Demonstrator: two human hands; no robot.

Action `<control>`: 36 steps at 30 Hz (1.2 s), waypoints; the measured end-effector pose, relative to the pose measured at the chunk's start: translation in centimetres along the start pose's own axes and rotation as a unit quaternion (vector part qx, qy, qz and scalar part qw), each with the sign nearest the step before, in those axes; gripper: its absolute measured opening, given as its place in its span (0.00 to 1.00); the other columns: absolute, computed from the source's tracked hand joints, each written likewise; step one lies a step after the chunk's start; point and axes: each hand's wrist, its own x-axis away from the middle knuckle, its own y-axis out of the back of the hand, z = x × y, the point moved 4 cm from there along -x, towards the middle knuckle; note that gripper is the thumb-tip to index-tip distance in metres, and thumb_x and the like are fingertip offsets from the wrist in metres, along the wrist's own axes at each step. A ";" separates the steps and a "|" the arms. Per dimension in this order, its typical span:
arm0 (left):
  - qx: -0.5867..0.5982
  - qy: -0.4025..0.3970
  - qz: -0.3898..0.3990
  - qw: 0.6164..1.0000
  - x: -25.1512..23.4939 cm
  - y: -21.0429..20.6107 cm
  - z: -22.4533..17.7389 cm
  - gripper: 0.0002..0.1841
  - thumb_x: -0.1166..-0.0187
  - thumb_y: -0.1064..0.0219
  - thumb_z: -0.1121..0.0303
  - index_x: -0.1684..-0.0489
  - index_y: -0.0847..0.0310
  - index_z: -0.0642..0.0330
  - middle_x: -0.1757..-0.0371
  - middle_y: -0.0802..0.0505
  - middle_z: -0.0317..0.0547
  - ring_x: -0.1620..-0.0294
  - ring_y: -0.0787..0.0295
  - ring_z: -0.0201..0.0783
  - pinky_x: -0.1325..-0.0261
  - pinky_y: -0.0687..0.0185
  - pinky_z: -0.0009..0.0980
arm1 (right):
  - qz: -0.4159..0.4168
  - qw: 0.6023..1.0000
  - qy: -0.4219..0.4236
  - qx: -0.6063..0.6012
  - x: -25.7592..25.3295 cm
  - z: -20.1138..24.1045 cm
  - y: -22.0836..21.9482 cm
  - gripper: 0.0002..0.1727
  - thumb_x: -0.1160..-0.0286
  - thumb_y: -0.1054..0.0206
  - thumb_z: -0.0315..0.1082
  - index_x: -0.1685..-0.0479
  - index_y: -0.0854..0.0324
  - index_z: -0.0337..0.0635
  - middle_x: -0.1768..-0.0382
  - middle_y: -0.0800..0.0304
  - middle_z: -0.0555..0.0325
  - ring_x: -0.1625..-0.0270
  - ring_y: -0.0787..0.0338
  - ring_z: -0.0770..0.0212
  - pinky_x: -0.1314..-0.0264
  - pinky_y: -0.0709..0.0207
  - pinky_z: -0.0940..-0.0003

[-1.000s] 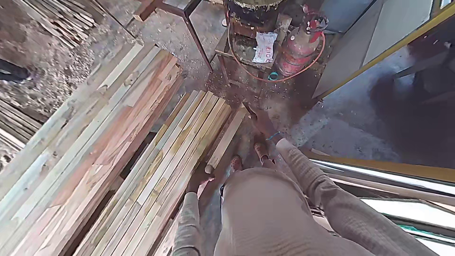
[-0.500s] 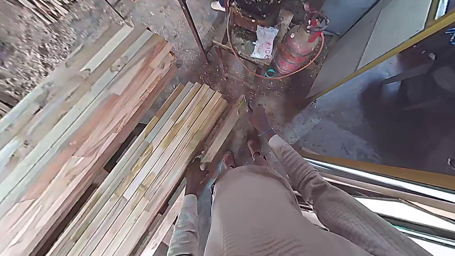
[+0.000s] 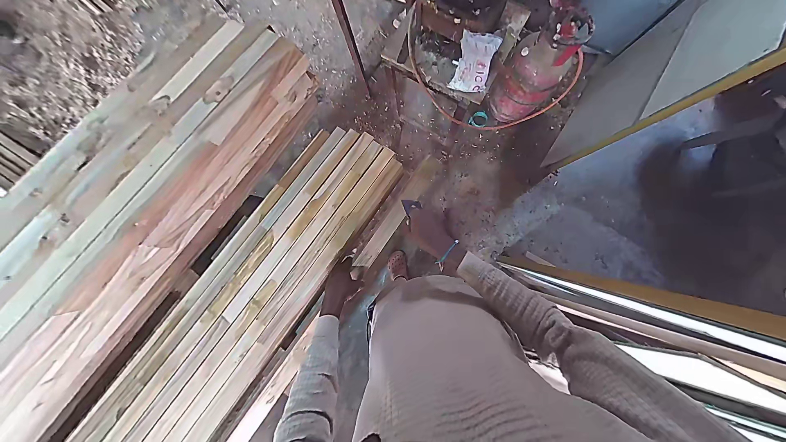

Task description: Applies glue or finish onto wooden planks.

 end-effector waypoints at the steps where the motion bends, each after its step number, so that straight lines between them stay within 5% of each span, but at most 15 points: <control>1: 0.005 0.000 0.000 1.000 0.0 0.0 0.0 0.45 0.37 0.16 0.63 0.14 0.33 0.61 0.18 0.22 0.62 0.16 0.27 0.58 0.15 0.35 0.59 | 0.003 1.000 0.025 0.008 0.1 -0.5 0.3 0.19 0.19 0.33 0.39 0.38 0.17 0.34 0.39 0.17 0.32 0.39 0.12 0.38 0.38 0.18 0.43; 4: 0.014 0.009 0.011 1.000 -0.1 0.4 0.0 0.46 0.36 0.16 0.63 0.13 0.35 0.62 0.17 0.24 0.63 0.15 0.29 0.59 0.15 0.35 0.59 | -0.098 0.991 0.073 -0.047 0.4 -2.4 3.3 0.18 0.14 0.38 0.39 0.35 0.18 0.35 0.50 0.12 0.33 0.47 0.11 0.35 0.46 0.18 0.36; 8: 0.031 0.022 0.024 0.999 -0.5 0.0 0.4 0.47 0.38 0.15 0.63 0.13 0.34 0.62 0.17 0.24 0.65 0.15 0.29 0.62 0.17 0.34 0.63 | -0.269 0.949 0.155 -0.057 -3.1 -5.8 2.6 0.31 0.12 0.40 0.37 0.10 0.37 0.46 0.32 0.20 0.30 0.43 0.10 0.34 0.45 0.15 0.39; 10: 0.037 0.011 0.025 0.999 -0.4 -0.3 0.5 0.46 0.39 0.15 0.64 0.15 0.33 0.64 0.17 0.24 0.66 0.16 0.29 0.61 0.17 0.34 0.63 | -0.260 0.954 0.152 -0.005 -4.9 -6.8 -0.2 0.35 0.13 0.39 0.37 0.06 0.44 0.45 0.23 0.30 0.27 0.40 0.11 0.32 0.43 0.14 0.40; 12: 0.035 0.007 0.019 0.999 -0.7 0.1 0.5 0.46 0.39 0.15 0.64 0.15 0.32 0.63 0.18 0.24 0.65 0.15 0.29 0.62 0.17 0.34 0.63 | -0.156 0.984 0.074 0.051 -3.4 -5.2 -1.3 0.35 0.13 0.41 0.35 0.08 0.44 0.40 0.22 0.33 0.25 0.36 0.13 0.32 0.38 0.15 0.42; 14: 0.032 0.016 -0.001 0.999 -0.3 -0.1 0.2 0.43 0.39 0.15 0.65 0.18 0.29 0.63 0.21 0.20 0.66 0.18 0.26 0.63 0.19 0.31 0.64 | -0.088 0.993 0.024 0.071 -1.2 -4.2 -0.6 0.27 0.16 0.40 0.34 0.17 0.30 0.38 0.29 0.23 0.29 0.33 0.15 0.35 0.34 0.17 0.43; 17: 0.044 0.031 -0.032 0.998 0.8 -0.5 -0.6 0.40 0.37 0.17 0.67 0.20 0.27 0.63 0.24 0.19 0.69 0.21 0.25 0.68 0.24 0.31 0.70 | -0.149 0.989 0.018 0.013 -0.9 -4.8 3.3 0.23 0.15 0.39 0.33 0.23 0.28 0.37 0.39 0.18 0.27 0.42 0.12 0.31 0.42 0.17 0.37; 20: 0.038 0.029 -0.041 0.998 0.9 -1.0 -0.7 0.36 0.33 0.20 0.63 0.21 0.26 0.62 0.24 0.18 0.68 0.21 0.25 0.68 0.23 0.31 0.70 | -0.236 0.970 0.050 -0.041 -2.8 -5.4 5.0 0.25 0.10 0.44 0.37 0.18 0.31 0.38 0.33 0.23 0.24 0.37 0.15 0.27 0.41 0.19 0.33; 25: 0.070 0.043 -0.047 0.995 0.4 -1.2 0.2 0.30 0.37 0.17 0.65 0.32 0.18 0.59 0.36 0.10 0.64 0.31 0.16 0.68 0.34 0.26 0.73 | -0.165 0.985 0.052 0.002 -0.8 -2.1 0.5 0.24 0.13 0.40 0.38 0.22 0.30 0.38 0.34 0.26 0.24 0.45 0.13 0.29 0.52 0.15 0.37; 29: 0.073 0.010 -0.049 0.996 -0.2 -1.4 0.6 0.30 0.40 0.15 0.67 0.35 0.17 0.60 0.40 0.09 0.64 0.35 0.14 0.68 0.37 0.23 0.73 | -0.087 0.991 0.071 0.074 2.2 -1.1 -1.6 0.21 0.19 0.33 0.36 0.30 0.21 0.36 0.38 0.20 0.26 0.41 0.14 0.30 0.45 0.17 0.37; 32: 0.030 0.044 -0.080 0.995 1.9 -1.4 -1.5 0.25 0.33 0.20 0.67 0.35 0.18 0.61 0.40 0.11 0.67 0.34 0.16 0.72 0.38 0.23 0.74 | -0.084 0.989 0.069 0.100 2.9 -1.5 2.2 0.17 0.16 0.35 0.38 0.37 0.15 0.38 0.48 0.13 0.31 0.47 0.11 0.33 0.48 0.18 0.35; 34: -0.018 0.050 -0.114 0.992 3.1 -1.8 -2.6 0.19 0.19 0.33 0.66 0.31 0.19 0.59 0.36 0.11 0.65 0.32 0.16 0.70 0.38 0.21 0.70 | -0.134 0.982 0.049 0.124 2.8 -1.6 6.7 0.16 0.14 0.39 0.37 0.39 0.16 0.35 0.51 0.12 0.31 0.49 0.10 0.32 0.51 0.17 0.35; 36: -0.045 0.042 -0.134 0.989 3.4 -2.5 -3.1 0.18 0.16 0.39 0.68 0.30 0.19 0.58 0.34 0.11 0.62 0.30 0.16 0.66 0.36 0.20 0.66 | -0.090 0.982 -0.033 0.164 1.1 -1.2 10.8 0.17 0.12 0.43 0.34 0.38 0.17 0.30 0.40 0.13 0.30 0.34 0.14 0.32 0.33 0.23 0.35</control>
